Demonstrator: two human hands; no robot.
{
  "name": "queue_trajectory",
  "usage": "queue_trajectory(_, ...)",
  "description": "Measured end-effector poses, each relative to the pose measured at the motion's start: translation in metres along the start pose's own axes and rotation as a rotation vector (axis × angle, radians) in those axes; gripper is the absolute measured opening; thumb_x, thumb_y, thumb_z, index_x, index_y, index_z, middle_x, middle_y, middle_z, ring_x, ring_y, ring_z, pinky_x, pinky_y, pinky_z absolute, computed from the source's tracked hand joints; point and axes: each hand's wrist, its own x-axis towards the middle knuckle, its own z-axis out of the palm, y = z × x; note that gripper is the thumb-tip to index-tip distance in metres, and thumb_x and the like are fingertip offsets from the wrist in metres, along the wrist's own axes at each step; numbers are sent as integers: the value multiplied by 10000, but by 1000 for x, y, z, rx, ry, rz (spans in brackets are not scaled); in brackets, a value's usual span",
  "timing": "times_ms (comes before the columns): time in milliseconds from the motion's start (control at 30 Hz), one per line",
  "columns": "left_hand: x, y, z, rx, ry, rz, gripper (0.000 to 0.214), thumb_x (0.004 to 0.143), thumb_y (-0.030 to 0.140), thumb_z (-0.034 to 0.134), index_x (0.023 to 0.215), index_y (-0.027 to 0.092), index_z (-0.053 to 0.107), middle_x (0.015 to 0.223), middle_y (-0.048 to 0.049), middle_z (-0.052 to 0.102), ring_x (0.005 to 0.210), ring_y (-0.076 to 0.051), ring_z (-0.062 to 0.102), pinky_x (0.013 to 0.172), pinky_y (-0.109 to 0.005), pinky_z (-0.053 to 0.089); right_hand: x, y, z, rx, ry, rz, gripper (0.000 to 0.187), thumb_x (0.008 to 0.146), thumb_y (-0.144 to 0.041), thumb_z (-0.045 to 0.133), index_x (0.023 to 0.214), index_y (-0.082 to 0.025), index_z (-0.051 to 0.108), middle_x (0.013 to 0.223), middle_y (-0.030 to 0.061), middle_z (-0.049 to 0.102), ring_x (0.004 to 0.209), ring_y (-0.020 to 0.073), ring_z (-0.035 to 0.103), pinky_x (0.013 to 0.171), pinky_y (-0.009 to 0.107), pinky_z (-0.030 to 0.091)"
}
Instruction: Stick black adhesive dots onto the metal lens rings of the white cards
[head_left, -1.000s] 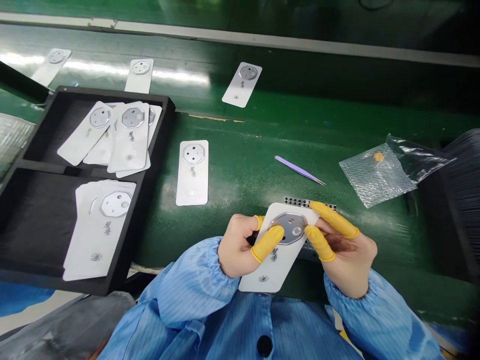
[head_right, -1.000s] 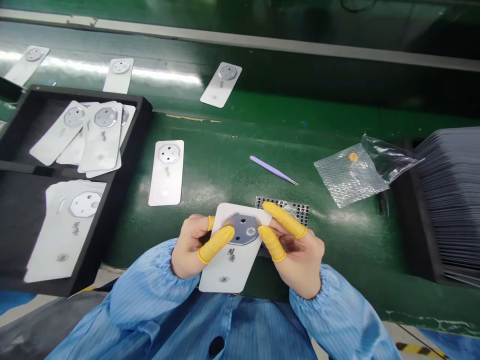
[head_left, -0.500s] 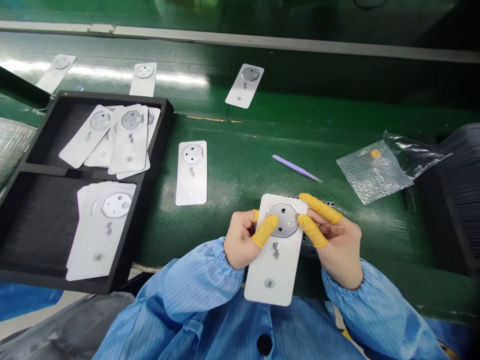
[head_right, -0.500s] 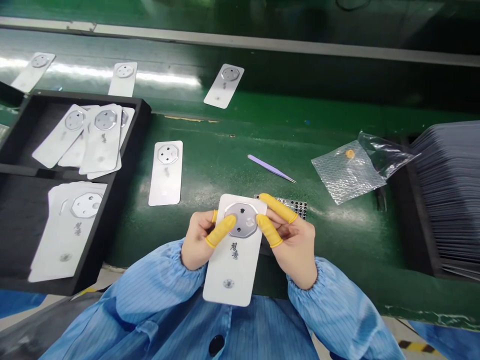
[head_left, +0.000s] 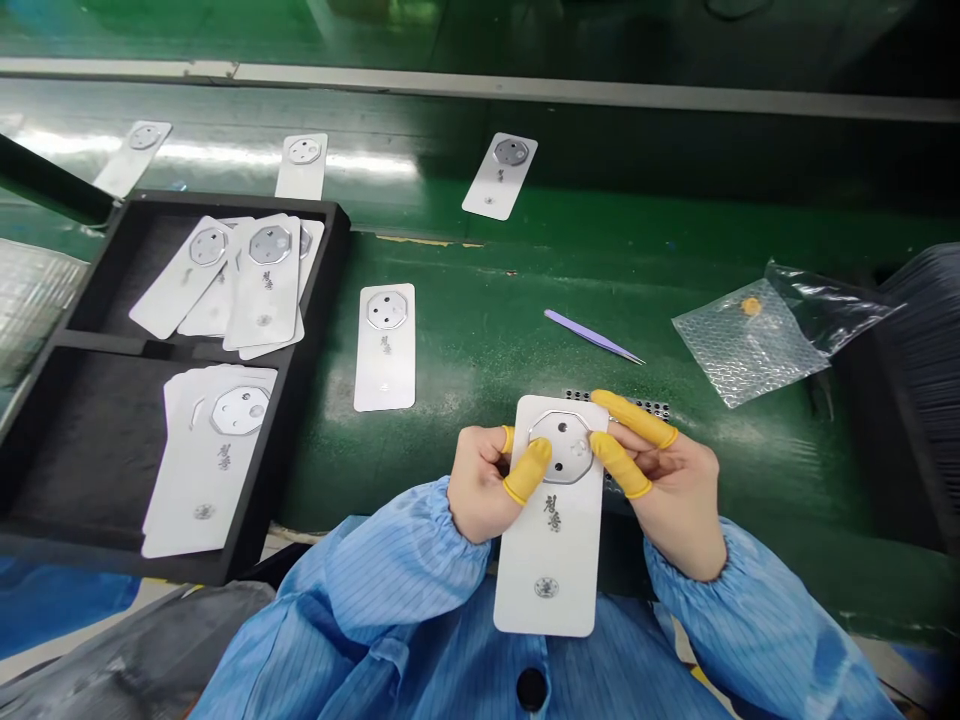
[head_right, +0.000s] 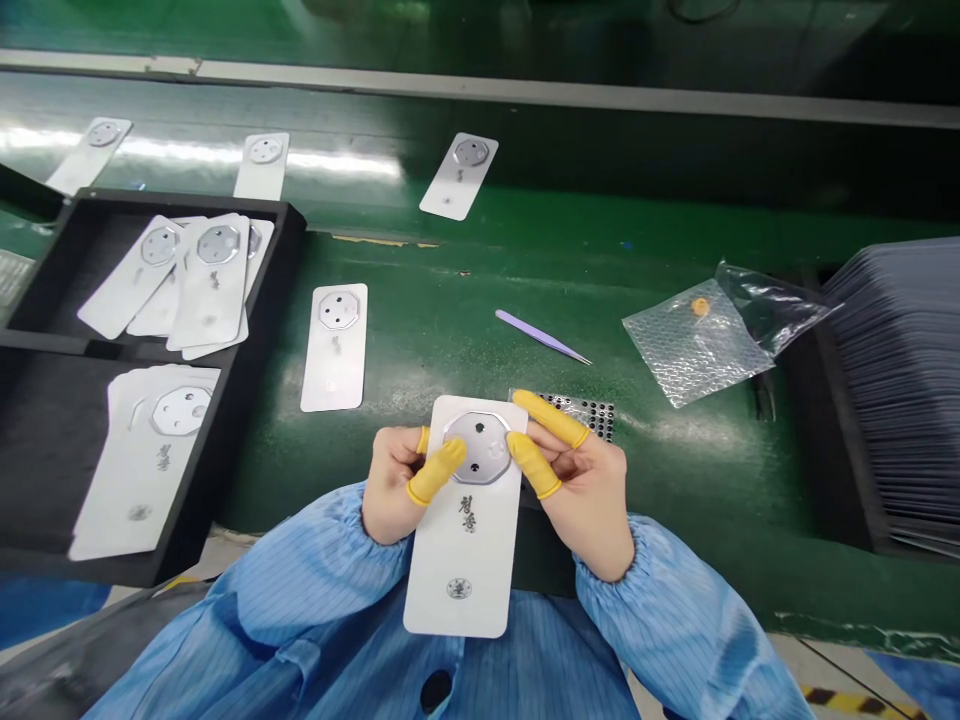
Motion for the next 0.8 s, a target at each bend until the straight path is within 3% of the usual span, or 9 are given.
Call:
queue_trajectory(100, 4, 3, 0, -37, 18, -80, 475, 635, 538, 749, 511, 101, 608, 442, -24, 561, 363, -64, 425, 357, -178, 306, 1, 2, -1, 12, 0, 19, 320, 773, -200, 715, 1084, -267, 686, 1016, 19, 730, 829, 163, 724, 748, 260, 620)
queue_trajectory(200, 9, 7, -1, -160, -58, -219, 450, 590, 535, 782, 583, 105, 648, 501, -38, 624, 405, -99, 521, 392, -195, 391, 2, 3, -3, -3, 31, 19, 340, 766, -222, 724, 1101, -255, 679, 987, 29, 738, 856, 179, 721, 771, 286, 617)
queue_trajectory(300, 11, 11, -2, -213, -112, -271, 432, 553, 505, 816, 658, 110, 676, 567, -43, 669, 454, -122, 585, 434, -209, 456, 2, 3, -4, -33, 88, -5, 361, 750, -232, 739, 1105, -243, 677, 980, 37, 741, 865, 194, 719, 775, 308, 618)
queue_trajectory(567, 10, 10, -2, -45, -109, -237, 361, 576, 405, 823, 712, 97, 694, 607, -45, 675, 480, -117, 588, 460, -216, 468, 1, 1, -2, -104, 136, -111, 358, 728, -182, 745, 1078, -244, 695, 930, 23, 750, 791, 178, 722, 729, 296, 628)
queue_trajectory(800, 8, 3, -5, 40, -98, -188, 329, 628, 399, 782, 594, 94, 663, 515, -36, 620, 406, -101, 525, 391, -201, 394, -1, 5, 2, -109, 123, -155, 351, 717, -159, 751, 1051, -260, 707, 927, 14, 750, 789, 187, 727, 730, 294, 631)
